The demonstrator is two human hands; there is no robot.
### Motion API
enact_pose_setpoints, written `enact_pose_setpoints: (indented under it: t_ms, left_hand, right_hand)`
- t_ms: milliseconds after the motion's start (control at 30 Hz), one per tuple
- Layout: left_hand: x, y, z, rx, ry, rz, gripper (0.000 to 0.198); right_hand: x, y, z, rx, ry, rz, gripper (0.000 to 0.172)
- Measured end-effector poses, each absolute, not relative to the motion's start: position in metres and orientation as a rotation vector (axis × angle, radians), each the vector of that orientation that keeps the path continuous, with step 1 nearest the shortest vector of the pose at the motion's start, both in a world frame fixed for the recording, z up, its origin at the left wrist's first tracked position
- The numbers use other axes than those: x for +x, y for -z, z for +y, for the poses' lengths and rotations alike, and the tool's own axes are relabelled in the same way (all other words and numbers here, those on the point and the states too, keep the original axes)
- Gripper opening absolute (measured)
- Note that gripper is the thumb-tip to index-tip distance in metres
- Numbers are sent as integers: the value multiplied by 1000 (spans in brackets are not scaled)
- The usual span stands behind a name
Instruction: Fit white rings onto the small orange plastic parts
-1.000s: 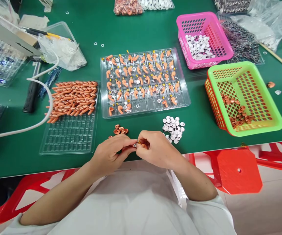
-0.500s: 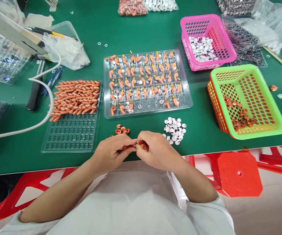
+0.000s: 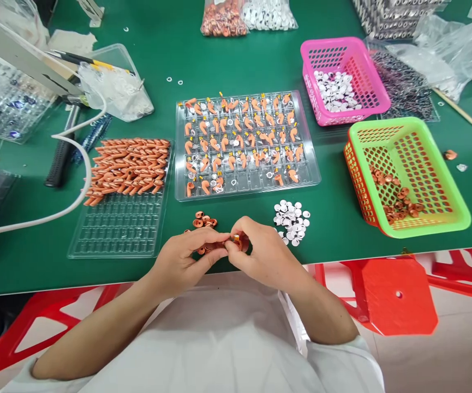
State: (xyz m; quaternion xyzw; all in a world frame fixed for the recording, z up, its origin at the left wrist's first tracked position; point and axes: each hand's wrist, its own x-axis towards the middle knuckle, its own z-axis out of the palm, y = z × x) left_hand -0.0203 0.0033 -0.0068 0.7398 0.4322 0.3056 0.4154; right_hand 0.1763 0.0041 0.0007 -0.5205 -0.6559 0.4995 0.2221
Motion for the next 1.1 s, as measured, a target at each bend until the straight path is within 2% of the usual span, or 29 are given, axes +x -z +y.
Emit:
enact_pose_setpoints:
  t_ms: [100, 167, 367, 1100]
  left_hand:
    - [-19, 1, 3, 1538, -709, 1161, 15]
    - [-18, -2, 4, 1334, -693, 1164, 16]
    - [-13, -6, 8, 1097, -645, 1174, 13]
    - [-3, -1, 9, 1303, -590, 1276, 14]
  right_hand:
    - [180, 4, 2, -1352, -1491, -1658, 5]
    - [182, 8, 0, -1286, -1551, -1542, 9]
    - [182, 14, -6, -1286, -1508, -1501, 10]
    - [179, 10, -1, -1327, -1334, -1681, 6]
